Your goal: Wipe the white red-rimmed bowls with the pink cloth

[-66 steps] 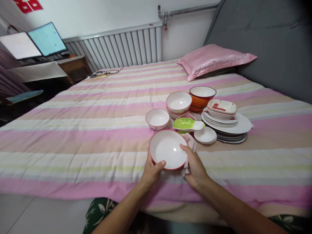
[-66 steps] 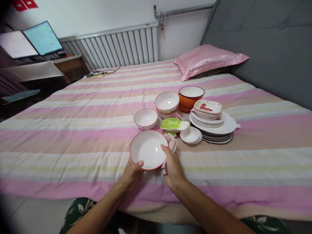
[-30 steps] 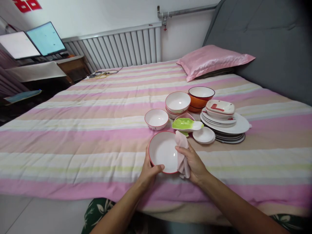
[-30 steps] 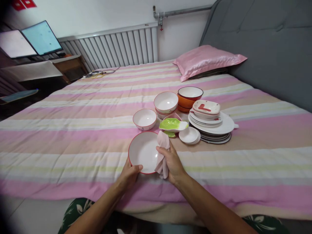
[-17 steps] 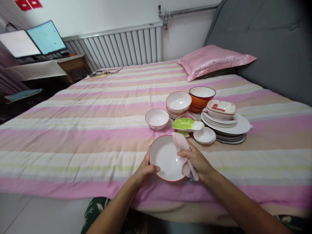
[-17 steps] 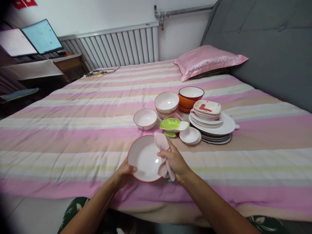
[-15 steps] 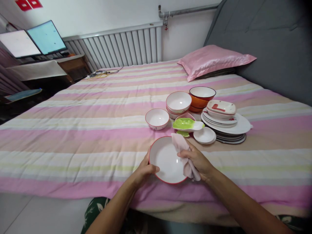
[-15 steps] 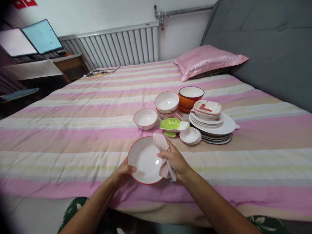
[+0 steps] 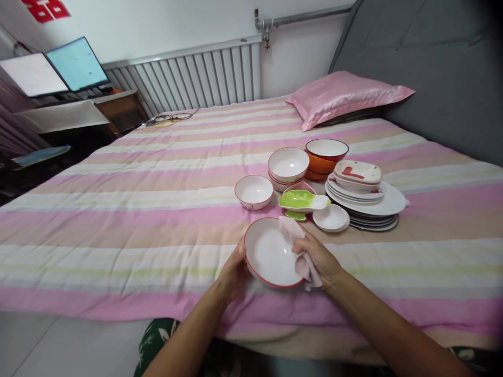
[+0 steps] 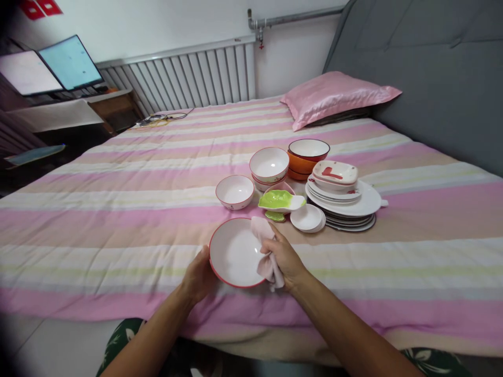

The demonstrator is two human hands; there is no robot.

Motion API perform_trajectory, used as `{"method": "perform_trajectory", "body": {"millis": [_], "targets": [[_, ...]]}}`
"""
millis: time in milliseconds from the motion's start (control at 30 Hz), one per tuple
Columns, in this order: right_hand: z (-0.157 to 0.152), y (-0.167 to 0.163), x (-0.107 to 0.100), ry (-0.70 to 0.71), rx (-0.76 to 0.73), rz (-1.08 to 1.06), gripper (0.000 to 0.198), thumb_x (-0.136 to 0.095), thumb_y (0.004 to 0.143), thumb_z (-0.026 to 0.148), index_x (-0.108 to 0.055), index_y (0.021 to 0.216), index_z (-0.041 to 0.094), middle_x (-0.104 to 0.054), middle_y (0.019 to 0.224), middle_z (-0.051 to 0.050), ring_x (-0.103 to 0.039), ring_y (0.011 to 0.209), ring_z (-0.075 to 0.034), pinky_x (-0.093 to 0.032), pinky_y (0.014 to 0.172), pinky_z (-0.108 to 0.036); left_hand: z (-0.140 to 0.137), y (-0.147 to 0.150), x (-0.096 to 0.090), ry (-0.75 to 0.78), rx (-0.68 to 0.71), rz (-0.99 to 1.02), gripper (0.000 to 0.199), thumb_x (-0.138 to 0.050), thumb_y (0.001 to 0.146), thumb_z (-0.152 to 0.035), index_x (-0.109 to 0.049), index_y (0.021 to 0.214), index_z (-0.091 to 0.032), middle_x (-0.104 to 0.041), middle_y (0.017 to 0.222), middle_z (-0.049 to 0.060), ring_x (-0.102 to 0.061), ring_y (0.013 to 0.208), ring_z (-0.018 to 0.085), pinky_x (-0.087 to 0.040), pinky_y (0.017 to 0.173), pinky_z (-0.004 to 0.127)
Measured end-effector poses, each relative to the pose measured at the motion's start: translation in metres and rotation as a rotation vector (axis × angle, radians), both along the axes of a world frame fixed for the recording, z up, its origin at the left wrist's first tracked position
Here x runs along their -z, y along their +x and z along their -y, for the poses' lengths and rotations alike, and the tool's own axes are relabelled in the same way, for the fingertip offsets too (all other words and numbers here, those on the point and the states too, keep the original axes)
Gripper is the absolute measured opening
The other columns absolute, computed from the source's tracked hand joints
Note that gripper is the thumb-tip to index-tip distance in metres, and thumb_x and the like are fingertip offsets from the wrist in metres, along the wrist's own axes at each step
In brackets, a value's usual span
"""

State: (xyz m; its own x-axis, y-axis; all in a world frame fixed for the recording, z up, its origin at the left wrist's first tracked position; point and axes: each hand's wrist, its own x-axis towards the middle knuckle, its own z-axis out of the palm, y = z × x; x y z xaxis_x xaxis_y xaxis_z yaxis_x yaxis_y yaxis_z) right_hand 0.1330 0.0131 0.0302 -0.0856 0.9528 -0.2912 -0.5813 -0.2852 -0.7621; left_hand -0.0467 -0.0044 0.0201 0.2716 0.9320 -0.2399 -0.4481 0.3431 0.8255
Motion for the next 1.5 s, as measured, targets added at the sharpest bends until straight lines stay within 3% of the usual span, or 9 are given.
{"method": "perform_trajectory", "body": {"millis": [100, 200, 367, 600, 733, 900, 1167, 1333, 1500], "targets": [[0.002, -0.005, 0.002, -0.096, 0.058, -0.004, 0.044, -0.053, 0.053, 0.010, -0.060, 0.094, 0.023, -0.059, 0.065, 0.007, -0.047, 0.043, -0.008, -0.041, 0.041, -0.018, 0.001, 0.006, 0.004, 0.035, -0.015, -0.026, 0.071, -0.072, 0.063, -0.054, -0.052, 0.125, -0.026, -0.057, 0.127, 0.009, -0.053, 0.111, 0.035, -0.051, 0.078, 0.038], [0.008, -0.013, 0.004, -0.040, 0.187, 0.048, 0.048, -0.054, 0.056, 0.012, -0.057, 0.102, 0.025, -0.057, 0.069, 0.007, -0.049, 0.047, -0.008, -0.040, 0.041, -0.016, 0.002, 0.016, 0.010, 0.098, -0.062, -0.021, 0.089, -0.081, 0.054, -0.046, -0.044, 0.131, -0.023, -0.054, 0.131, 0.012, -0.050, 0.117, 0.036, -0.047, 0.089, 0.042], [0.018, -0.025, 0.007, 0.006, 0.254, 0.120, 0.057, -0.056, 0.061, 0.013, -0.053, 0.116, 0.030, -0.061, 0.084, 0.004, -0.055, 0.060, -0.010, -0.045, 0.049, -0.017, 0.006, 0.024, 0.015, 0.067, -0.154, -0.083, 0.071, -0.072, 0.065, -0.022, -0.045, 0.130, -0.019, -0.060, 0.124, 0.012, -0.051, 0.118, 0.034, -0.040, 0.098, 0.045], [0.019, -0.023, 0.007, 0.015, 0.243, 0.187, 0.063, -0.057, 0.061, 0.013, -0.050, 0.122, 0.030, -0.063, 0.094, 0.002, -0.058, 0.063, -0.011, -0.048, 0.053, -0.019, 0.004, 0.019, 0.017, 0.035, -0.144, -0.128, 0.079, -0.059, 0.055, -0.005, -0.043, 0.131, -0.021, -0.062, 0.120, 0.009, -0.050, 0.118, 0.034, -0.043, 0.093, 0.043], [0.013, -0.018, 0.008, 0.044, 0.218, 0.212, 0.062, -0.055, 0.062, 0.011, -0.051, 0.121, 0.028, -0.063, 0.103, 0.001, -0.061, 0.074, -0.013, -0.049, 0.060, -0.020, 0.001, 0.015, 0.019, 0.050, -0.113, -0.167, 0.079, -0.059, 0.052, -0.003, -0.047, 0.128, -0.020, -0.062, 0.117, 0.008, -0.049, 0.117, 0.035, -0.043, 0.094, 0.044], [0.006, -0.009, 0.006, 0.114, 0.180, 0.273, 0.057, -0.055, 0.060, 0.007, -0.058, 0.114, 0.024, -0.067, 0.095, 0.003, -0.059, 0.073, -0.012, -0.046, 0.064, -0.019, 0.000, 0.011, 0.015, 0.086, -0.066, -0.202, 0.074, -0.059, 0.049, -0.002, -0.054, 0.120, -0.021, -0.063, 0.115, 0.007, -0.049, 0.116, 0.035, -0.043, 0.093, 0.042], [-0.004, 0.006, 0.015, 0.195, 0.049, 0.323, 0.055, -0.059, 0.062, 0.007, -0.060, 0.115, 0.022, -0.068, 0.101, 0.001, -0.061, 0.084, -0.016, -0.046, 0.073, -0.023, 0.002, 0.003, 0.016, 0.126, 0.063, -0.272, 0.065, -0.060, 0.053, -0.005, -0.056, 0.116, -0.020, -0.064, 0.113, 0.007, -0.050, 0.116, 0.035, -0.042, 0.094, 0.042], [-0.003, 0.003, 0.017, 0.171, 0.064, 0.333, 0.052, -0.063, 0.067, 0.013, -0.057, 0.117, 0.023, -0.065, 0.106, 0.000, -0.060, 0.090, -0.016, -0.047, 0.077, -0.024, 0.001, 0.009, 0.016, 0.161, 0.006, -0.231, 0.068, -0.072, 0.059, -0.017, -0.051, 0.124, -0.021, -0.058, 0.125, 0.009, -0.047, 0.121, 0.034, -0.039, 0.099, 0.043], [0.006, -0.011, 0.013, 0.014, 0.204, 0.227, 0.051, -0.066, 0.068, 0.019, -0.053, 0.117, 0.026, -0.066, 0.097, 0.000, -0.063, 0.081, -0.015, -0.050, 0.067, -0.024, 0.000, 0.018, 0.015, 0.211, -0.111, -0.201, 0.074, -0.076, 0.061, -0.032, -0.047, 0.128, -0.020, -0.057, 0.125, 0.012, -0.050, 0.117, 0.033, -0.039, 0.099, 0.042]]}}
